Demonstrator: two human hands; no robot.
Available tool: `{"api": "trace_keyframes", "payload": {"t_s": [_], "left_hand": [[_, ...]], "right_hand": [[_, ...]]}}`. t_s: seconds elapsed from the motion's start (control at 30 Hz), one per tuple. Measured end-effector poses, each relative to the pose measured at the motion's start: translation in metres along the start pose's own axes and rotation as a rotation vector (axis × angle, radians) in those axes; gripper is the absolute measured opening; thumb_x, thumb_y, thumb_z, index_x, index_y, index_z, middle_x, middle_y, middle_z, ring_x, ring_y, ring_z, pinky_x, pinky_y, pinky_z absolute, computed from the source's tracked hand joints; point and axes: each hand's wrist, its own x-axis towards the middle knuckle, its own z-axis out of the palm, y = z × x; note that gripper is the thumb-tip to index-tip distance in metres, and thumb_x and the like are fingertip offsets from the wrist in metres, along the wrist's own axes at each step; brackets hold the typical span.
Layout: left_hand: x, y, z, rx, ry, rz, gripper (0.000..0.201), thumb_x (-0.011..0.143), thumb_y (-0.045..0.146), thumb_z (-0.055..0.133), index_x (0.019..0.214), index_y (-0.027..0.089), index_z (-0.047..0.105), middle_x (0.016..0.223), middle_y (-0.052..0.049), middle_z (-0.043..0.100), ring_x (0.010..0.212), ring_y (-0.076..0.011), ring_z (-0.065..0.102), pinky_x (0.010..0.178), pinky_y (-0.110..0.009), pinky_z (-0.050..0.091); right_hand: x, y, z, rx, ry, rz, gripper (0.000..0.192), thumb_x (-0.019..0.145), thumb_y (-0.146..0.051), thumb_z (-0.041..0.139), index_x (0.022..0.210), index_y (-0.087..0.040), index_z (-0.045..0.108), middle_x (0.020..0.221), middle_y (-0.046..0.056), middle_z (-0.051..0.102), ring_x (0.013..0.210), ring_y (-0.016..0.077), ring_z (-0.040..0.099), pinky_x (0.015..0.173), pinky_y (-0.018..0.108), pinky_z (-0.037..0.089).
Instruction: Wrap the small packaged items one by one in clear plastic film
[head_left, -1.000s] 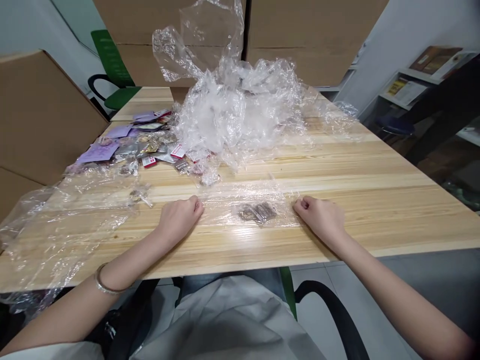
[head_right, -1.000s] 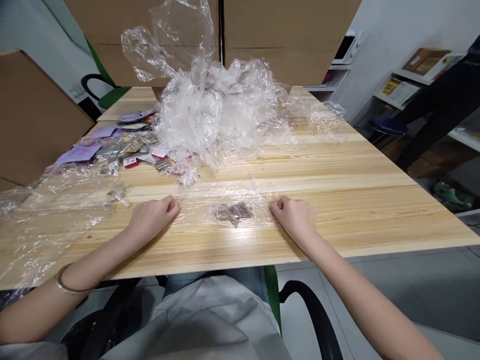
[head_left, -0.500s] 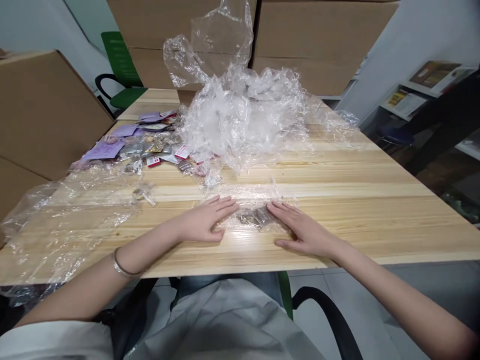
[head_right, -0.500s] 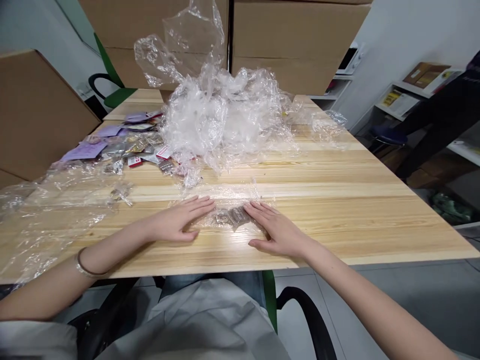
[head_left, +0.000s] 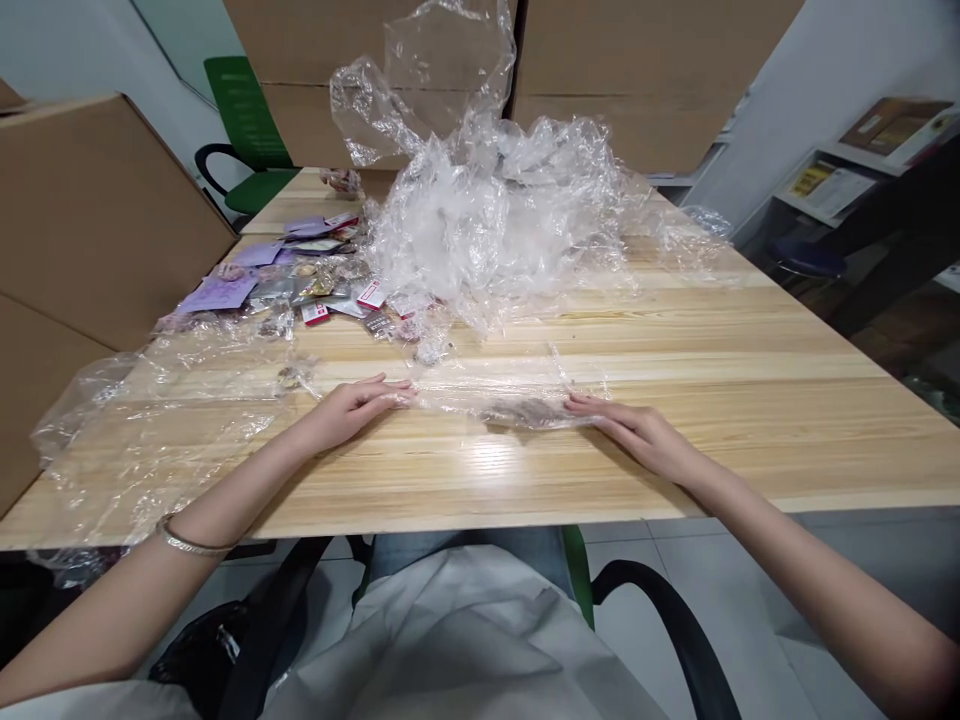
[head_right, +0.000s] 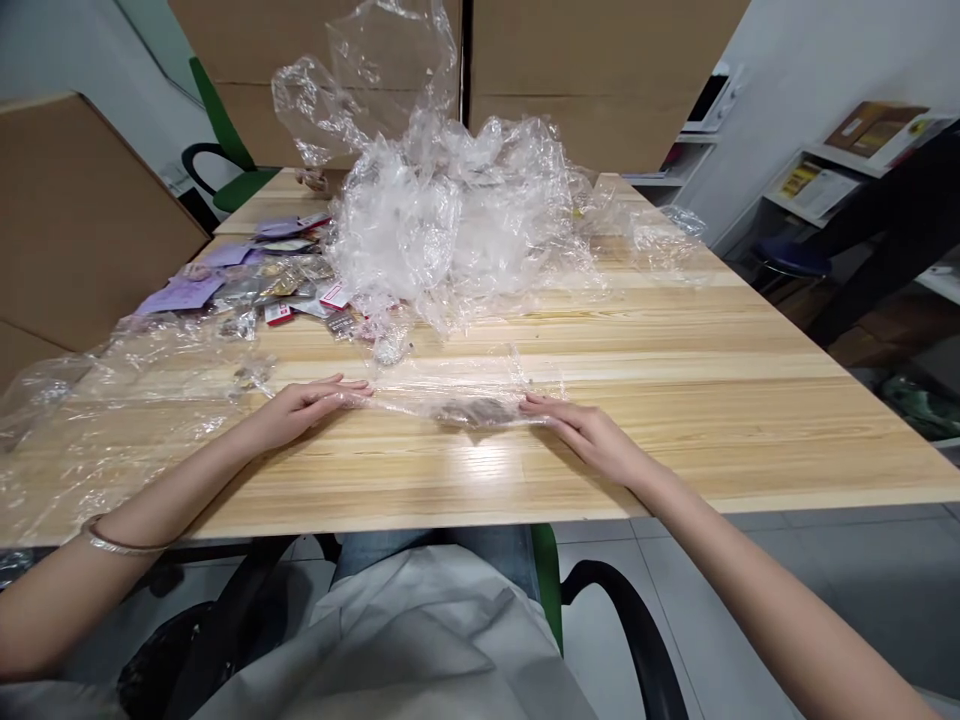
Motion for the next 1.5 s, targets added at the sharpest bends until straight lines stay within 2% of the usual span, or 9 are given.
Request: {"api": "trace_keyframes", "payload": {"t_s": [0.23,0.47,0.6,0.77,0.87,1.0,1.27,1.4,1.5], "left_hand": [[0.041,0.021,0.026,0.199,0.365,-0.285,0.051,0.098,0.044,0.025,0.07,0.019,0.059,0.076,-0.006,0.072,0.078,-0.0202,0.066,0.079,-0.029,0.048],[0.055,0.029,0.026,0.483,0.309,-0.347,0.032,0.084,0.029,0.045,0.053,0.021,0.045,0.053,-0.005,0.057,0.07,-0.025,0.06,0.086,-0.039,0.04],[0.034,0.036,0.026,0.579,0.262,-0.345,0.024,0.086,0.031,0.048,0.073,0.017,0.062,0.068,-0.01,0.065,0.078,-0.0303,0.063,0.088,-0.046,0.042],[0.03,0.062,0.047,0.707,0.538,0.012,0.049,0.091,0.022,0.046,0.137,0.006,0.045,0.135,-0.026,0.052,0.13,-0.0368,0.047,0.102,-0.052,0.04],[0.045,0.073,0.073,0.593,0.28,0.299,0.058,0.099,0.035,0.041,0.15,0.01,0.029,0.156,-0.021,0.035,0.148,-0.0298,0.027,0.118,-0.048,0.029],[0.059,0.063,0.09,0.557,-0.008,0.209,0.076,0.1,0.058,0.032,0.155,0.006,0.02,0.161,-0.021,0.027,0.152,-0.0294,0.018,0.123,-0.048,0.017],[0.041,0.036,0.056,0.564,-0.072,0.128,0.081,0.097,0.064,0.035,0.154,0.008,0.028,0.163,-0.017,0.024,0.152,-0.0273,0.017,0.125,-0.043,0.016],[0.029,0.035,0.039,0.54,-0.118,0.076,0.064,0.099,0.044,0.038,0.15,0.005,0.036,0.16,-0.018,0.03,0.15,-0.0266,0.026,0.123,-0.043,0.023],[0.022,0.036,0.029,0.508,-0.091,0.031,0.058,0.093,0.024,0.04,0.149,0.007,0.037,0.156,-0.017,0.04,0.144,-0.0262,0.039,0.118,-0.042,0.035]], "right_hand": [[0.042,0.004,0.011,0.03,0.458,0.306,0.043,0.094,-0.052,0.045,0.069,-0.021,0.059,0.07,0.003,0.068,0.072,0.0206,0.064,0.071,0.03,0.047],[0.071,-0.001,0.01,-0.257,0.444,0.522,0.026,0.088,-0.047,0.054,0.086,-0.022,0.059,0.054,0.001,0.059,0.067,0.0249,0.061,0.067,0.033,0.041],[0.062,-0.011,-0.002,-0.336,0.441,0.576,0.052,0.081,-0.044,0.062,0.121,-0.012,0.055,0.086,0.012,0.071,0.085,0.0318,0.066,0.076,0.042,0.048],[0.051,-0.039,0.018,-0.541,0.564,0.118,0.068,0.093,-0.038,0.042,0.152,-0.007,0.027,0.15,0.024,0.043,0.143,0.0363,0.035,0.114,0.059,0.028],[0.053,-0.045,0.043,-0.493,0.277,-0.008,0.073,0.1,-0.049,0.029,0.156,-0.004,0.017,0.159,0.023,0.029,0.15,0.0309,0.022,0.12,0.054,0.022],[0.054,-0.026,0.047,-0.424,0.048,0.1,0.077,0.101,-0.057,0.017,0.156,-0.003,0.022,0.16,0.02,0.026,0.15,0.0279,0.021,0.122,0.05,0.021],[0.03,0.007,0.016,-0.514,0.059,0.246,0.068,0.103,-0.049,0.012,0.157,-0.01,0.027,0.163,0.011,0.022,0.151,0.0233,0.015,0.123,0.047,0.019],[0.034,-0.008,0.025,-0.653,0.178,0.311,0.071,0.102,-0.049,0.016,0.153,-0.003,0.032,0.159,0.017,0.031,0.15,0.0281,0.019,0.123,0.052,0.015],[0.045,-0.036,0.041,-0.687,0.202,0.121,0.071,0.103,-0.051,0.02,0.155,-0.003,0.026,0.162,0.017,0.023,0.152,0.0276,0.012,0.124,0.05,0.011]]}}
